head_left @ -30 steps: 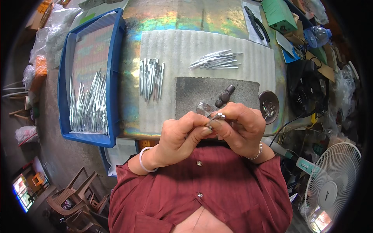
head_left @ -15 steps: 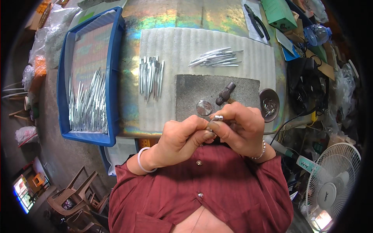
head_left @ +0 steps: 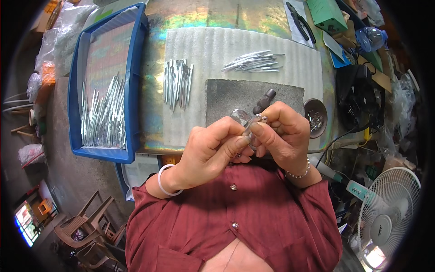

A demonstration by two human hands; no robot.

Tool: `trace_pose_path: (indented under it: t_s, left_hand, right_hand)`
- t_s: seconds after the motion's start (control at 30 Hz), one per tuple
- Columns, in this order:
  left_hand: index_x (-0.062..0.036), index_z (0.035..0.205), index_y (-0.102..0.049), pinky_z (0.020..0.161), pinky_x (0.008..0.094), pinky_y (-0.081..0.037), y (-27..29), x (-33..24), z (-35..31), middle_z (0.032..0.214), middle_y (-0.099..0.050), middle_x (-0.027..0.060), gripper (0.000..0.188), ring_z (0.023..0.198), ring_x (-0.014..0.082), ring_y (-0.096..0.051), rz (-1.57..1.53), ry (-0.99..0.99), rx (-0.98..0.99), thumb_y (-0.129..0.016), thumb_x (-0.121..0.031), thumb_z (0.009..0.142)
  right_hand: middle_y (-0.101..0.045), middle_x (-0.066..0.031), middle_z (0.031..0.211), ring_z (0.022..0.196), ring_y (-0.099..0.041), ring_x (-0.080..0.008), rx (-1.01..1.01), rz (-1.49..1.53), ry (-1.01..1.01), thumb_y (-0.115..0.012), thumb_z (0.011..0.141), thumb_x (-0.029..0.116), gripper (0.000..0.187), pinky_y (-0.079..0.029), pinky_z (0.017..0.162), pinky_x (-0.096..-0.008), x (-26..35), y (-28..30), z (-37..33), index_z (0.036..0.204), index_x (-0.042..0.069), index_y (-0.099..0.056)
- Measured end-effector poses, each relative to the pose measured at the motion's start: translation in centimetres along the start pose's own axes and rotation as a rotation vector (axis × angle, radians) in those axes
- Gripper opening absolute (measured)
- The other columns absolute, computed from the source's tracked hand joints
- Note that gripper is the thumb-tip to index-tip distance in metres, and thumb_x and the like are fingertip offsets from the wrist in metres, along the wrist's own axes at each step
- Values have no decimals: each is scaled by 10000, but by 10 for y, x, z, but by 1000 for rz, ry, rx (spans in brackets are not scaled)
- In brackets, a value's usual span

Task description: Manually stamping identifiers or patterns onto metal strips using a punch tool and hammer at a workbench.

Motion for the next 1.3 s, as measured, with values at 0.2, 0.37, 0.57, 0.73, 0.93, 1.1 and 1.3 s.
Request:
trace_pose_path:
  t_s: [0.2, 0.37, 0.57, 0.73, 0.93, 1.1, 1.3]
  left_hand:
    - [18, 883, -535, 593, 222, -537, -1, 0, -3, 723, -661, 67, 83, 672, 104, -658, 64, -65, 14, -544, -46, 936]
    - [16, 881, -531, 579, 225, -531, 2, 2, 0, 711, -657, 65, 93, 657, 94, -645, 32, 37, 55, -541, -57, 939]
    - [29, 931, -516, 586, 215, -511, 1, 1, 0, 777, -657, 82, 83, 687, 95, -634, 12, 0, 47, -484, -39, 965]
    - [26, 898, -536, 595, 219, -538, -1, 1, -2, 747, -664, 69, 78, 683, 92, -648, 11, -59, -23, -521, -34, 944]
    - [28, 900, -536, 605, 223, -541, 1, 3, -2, 751, -664, 70, 73, 692, 93, -649, 18, -54, -3, -523, -30, 943]
    - [31, 910, -534, 609, 225, -541, 1, 4, -1, 754, -663, 72, 73, 699, 93, -648, -38, -43, 16, -519, -31, 946]
    - [34, 917, -532, 607, 223, -538, 0, 1, -5, 740, -659, 71, 61, 693, 95, -647, 13, -115, -46, -517, -19, 944]
  right_hand:
    - [-605, -3, 621, 506, -548, -17, 50, -113, 14, -620, 897, 62, 122, -415, 437, -160, 3, 0, -2, 854, -6, -528]
    - [-601, -5, 618, 502, -535, -14, 96, 13, -117, -615, 899, 61, 120, -397, 428, -157, -1, -1, 4, 849, -2, -527]
    - [-602, -8, 617, 512, -543, -11, -10, -7, -95, -610, 904, 64, 128, -408, 436, -157, -5, -3, 1, 837, 2, -521]
    - [-612, -10, 622, 525, -564, -16, -55, -32, -18, -624, 898, 73, 137, -425, 450, -158, -1, -5, -1, 834, 7, -522]
    - [-607, 2, 605, 523, -562, -10, 6, -135, -26, -637, 892, 82, 144, -417, 449, -157, 0, -3, 2, 829, 10, -530]
    - [-609, 2, 602, 529, -575, -13, -23, -66, -32, -640, 890, 83, 146, -428, 459, -159, -2, -4, 2, 822, 9, -535]
    - [-622, -10, 624, 557, -601, -26, -96, -117, 69, -649, 881, 71, 130, -459, 489, -167, 6, -9, -5, 844, -2, -548]
Point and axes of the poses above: each hand's wrist, its own z-axis towards the middle knuckle, its own y-axis out of the back of the hand, x = y × z, the point moved 5 cm from there along z, towards the middle knuckle
